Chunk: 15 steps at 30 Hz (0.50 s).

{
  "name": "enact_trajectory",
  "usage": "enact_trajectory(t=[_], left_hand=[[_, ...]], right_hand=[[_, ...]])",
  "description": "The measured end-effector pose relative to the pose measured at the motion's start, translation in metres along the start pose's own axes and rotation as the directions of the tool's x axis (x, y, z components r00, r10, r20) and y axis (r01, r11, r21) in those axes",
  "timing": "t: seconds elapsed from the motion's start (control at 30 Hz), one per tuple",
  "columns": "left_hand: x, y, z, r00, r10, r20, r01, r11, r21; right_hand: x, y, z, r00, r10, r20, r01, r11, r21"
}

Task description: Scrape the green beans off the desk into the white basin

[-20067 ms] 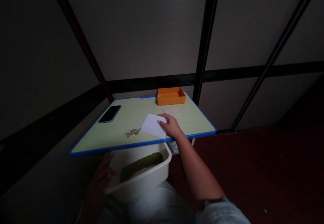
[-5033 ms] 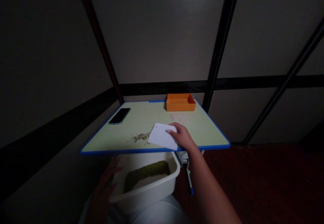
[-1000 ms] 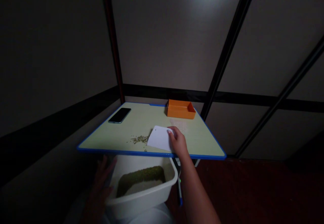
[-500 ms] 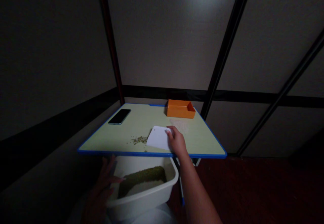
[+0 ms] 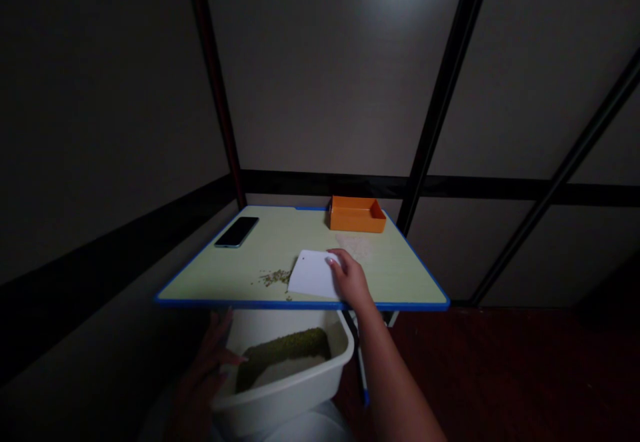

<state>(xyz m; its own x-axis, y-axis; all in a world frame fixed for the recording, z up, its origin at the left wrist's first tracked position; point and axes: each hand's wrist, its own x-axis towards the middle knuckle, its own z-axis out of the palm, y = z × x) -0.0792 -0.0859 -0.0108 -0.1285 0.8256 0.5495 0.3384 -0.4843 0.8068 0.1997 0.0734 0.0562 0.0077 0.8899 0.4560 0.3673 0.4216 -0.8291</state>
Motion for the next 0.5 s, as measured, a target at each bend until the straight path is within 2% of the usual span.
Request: enact_trajectory(t=[0.2,0.33,0.5], left_hand=[[-0.0026,-0.0031,-0.0005,1.000,-0.005,-0.006,0.005,1.000,-0.022],[-0.0034,-0.0017,-0.0009,1.000,0.000,0.004,0.000,1.000,-0.021],[-0.0027,-0.0034,0.0020,0.999,0.034,-0.037,-0.036,0.999,-0.033]], right_hand=[[-0.0014,-0.0009,-0.0013,1.000,-0.017,0.018,0.016,0.999,0.030],[-0.0023,-0.0014,-0.0013,1.000,0.005,0.009,-0.005,1.000,-0.017],[-0.0018,0.0010,-0.0003,1.000,0.005,-0.001,-0.005,0.998,-0.064]])
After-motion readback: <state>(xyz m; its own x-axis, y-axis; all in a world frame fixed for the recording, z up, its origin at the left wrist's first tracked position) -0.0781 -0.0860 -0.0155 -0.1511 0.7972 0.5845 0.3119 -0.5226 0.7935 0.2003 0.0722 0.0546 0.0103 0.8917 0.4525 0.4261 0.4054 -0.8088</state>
